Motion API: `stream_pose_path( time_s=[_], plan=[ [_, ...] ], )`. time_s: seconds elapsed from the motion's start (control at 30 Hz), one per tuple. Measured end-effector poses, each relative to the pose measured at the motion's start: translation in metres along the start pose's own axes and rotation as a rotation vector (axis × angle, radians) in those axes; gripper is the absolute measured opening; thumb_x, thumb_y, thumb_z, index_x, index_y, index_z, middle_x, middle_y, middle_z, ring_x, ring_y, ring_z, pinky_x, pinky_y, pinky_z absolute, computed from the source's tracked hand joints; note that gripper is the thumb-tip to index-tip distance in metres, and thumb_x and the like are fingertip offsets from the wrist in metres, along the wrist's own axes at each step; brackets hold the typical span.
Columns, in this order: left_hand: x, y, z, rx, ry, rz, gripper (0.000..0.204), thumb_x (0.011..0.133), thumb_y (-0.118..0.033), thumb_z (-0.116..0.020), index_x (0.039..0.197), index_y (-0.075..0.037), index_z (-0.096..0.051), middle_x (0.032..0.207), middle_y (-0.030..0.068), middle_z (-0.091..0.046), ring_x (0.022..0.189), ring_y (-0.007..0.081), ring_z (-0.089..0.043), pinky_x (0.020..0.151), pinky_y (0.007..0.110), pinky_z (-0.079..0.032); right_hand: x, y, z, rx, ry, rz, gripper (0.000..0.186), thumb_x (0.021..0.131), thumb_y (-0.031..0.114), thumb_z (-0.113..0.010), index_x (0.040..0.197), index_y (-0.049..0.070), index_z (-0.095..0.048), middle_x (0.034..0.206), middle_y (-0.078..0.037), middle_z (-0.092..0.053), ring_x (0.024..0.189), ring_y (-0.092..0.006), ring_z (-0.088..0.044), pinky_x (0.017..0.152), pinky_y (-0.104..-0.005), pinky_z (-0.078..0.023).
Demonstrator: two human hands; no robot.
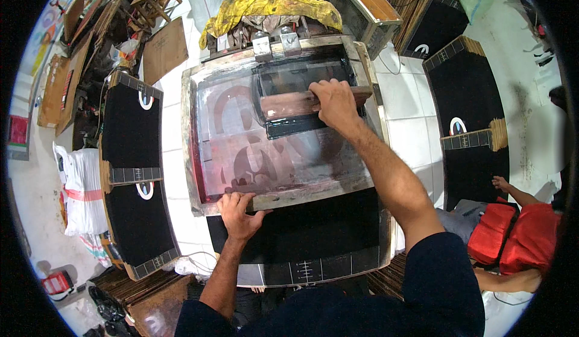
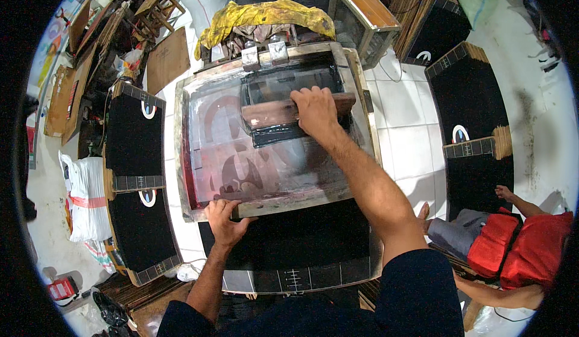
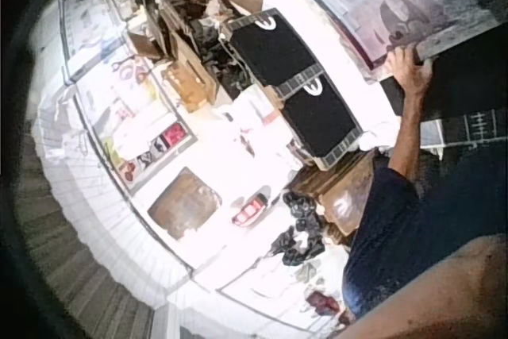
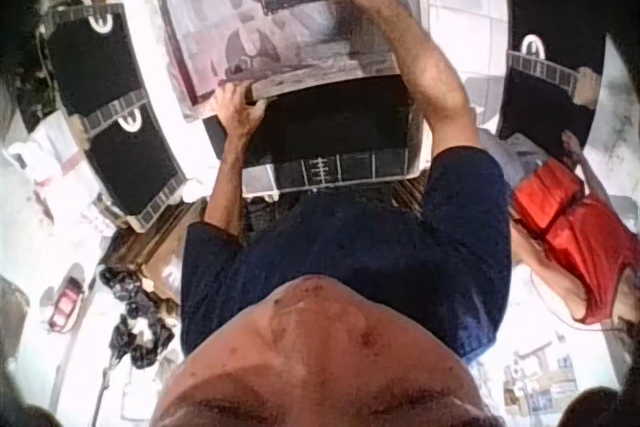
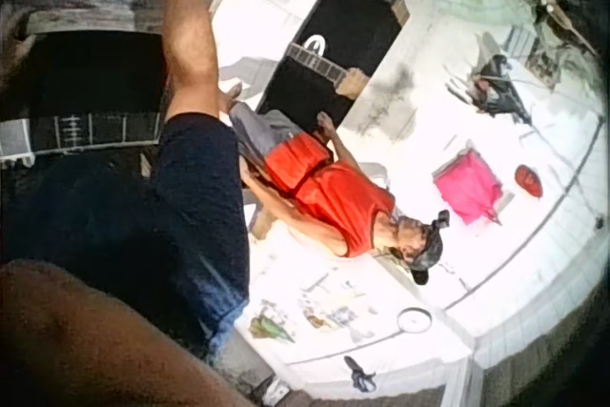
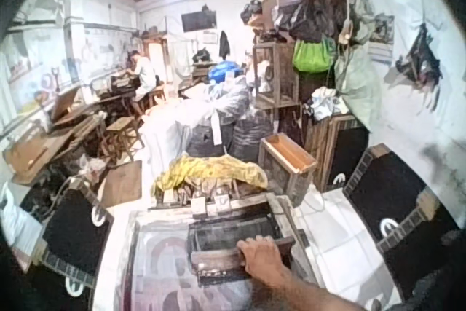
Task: The person uses a squeegee to pull ink across a screen printing frame placed over a black fabric item. The person repeatedly lifts the frame, repositions it, and applies ink to print a design onto the fabric.
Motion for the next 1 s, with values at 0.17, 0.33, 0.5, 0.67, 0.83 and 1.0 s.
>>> stream_pose_path(
  time_s=[0.17,0.33,0.5,0.67,0.83,1.0],
  plan=[
    [0.003,-0.002,0.004,-0.016,0.016,0.008,0.05,0.06,-0.029,-0.094,0.102,-0.008,-0.075,0.094,0.0044,-0.06,0.09,0.0272,-0.055,0.083,0.045,-0.039,-0.011,0.003,0.009,0.008,0.103,0.027,0.046,0.071,0.001,-0.078,0.114,0.011,-0.067,0.105,-0.007,-0.068,0.102,-0.0305,-0.063,0.088,-0.0442,-0.045],
    [0.007,-0.003,0.005,-0.033,0.003,0.008,0.052,0.057,-0.027,-0.096,0.101,-0.009,-0.075,0.091,0.0055,-0.06,0.088,0.0279,-0.055,0.081,0.043,-0.039,-0.001,-0.007,-0.007,0.024,0.093,0.063,0.037,0.073,0.005,-0.078,0.108,0.011,-0.068,0.1,-0.007,-0.068,0.1,-0.03,-0.064,0.086,-0.0459,-0.045],
    [0.007,-0.008,0.006,-0.017,0.012,0.021,0.053,0.055,-0.02,-0.094,0.103,-0.01,-0.075,0.092,0.0055,-0.061,0.089,0.0281,-0.056,0.08,0.044,-0.04,0.101,-0.055,-0.033,-0.025,0.132,0.112,0.038,0.078,0.026,-0.086,0.11,0.014,-0.071,0.103,-0.011,-0.076,0.104,-0.0323,-0.072,0.091,-0.0505,-0.051],
    [0.006,-0.013,0.009,0.054,0.074,0.078,0.052,0.058,-0.025,-0.097,0.103,-0.007,-0.077,0.098,0.0065,-0.065,0.092,0.0285,-0.057,0.086,0.045,-0.042,0.169,-0.083,-0.054,-0.037,0.12,0.061,0.061,0.079,0.032,-0.088,0.135,0.019,-0.067,0.116,-0.015,-0.072,0.114,-0.0386,-0.066,0.097,-0.0548,-0.048],
    [0.007,-0.015,0.01,0.045,0.077,0.113,0.051,0.059,-0.028,-0.096,0.103,-0.009,-0.078,0.097,0.0062,-0.065,0.095,0.0284,-0.057,0.087,0.045,-0.042,0.058,-0.037,-0.029,0.16,-0.498,-0.022,0.054,0.081,0.022,-0.082,0.133,0.017,-0.067,0.128,-0.011,-0.06,0.128,-0.0333,-0.052,0.111,-0.0519,-0.037],
    [0.018,-0.03,0.035,0.062,0.125,0.095,0.052,0.06,-0.035,-0.096,0.1,-0.008,-0.079,0.094,0.0061,-0.063,0.092,0.0285,-0.057,0.085,0.044,-0.04,-0.15,0.08,0.018,0.303,-0.119,-0.14,0.048,0.086,0.03,-0.08,0.129,0.013,-0.068,0.123,-0.013,-0.062,0.127,-0.0338,-0.054,0.109,-0.0568,-0.036]
  ],
)
Point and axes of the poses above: each hand's wrist, its own x-axis towards the middle knuckle, its own z-axis out of the back of the hand, y = z × x, the point moved 1 cm from there along x, towards the middle knuckle
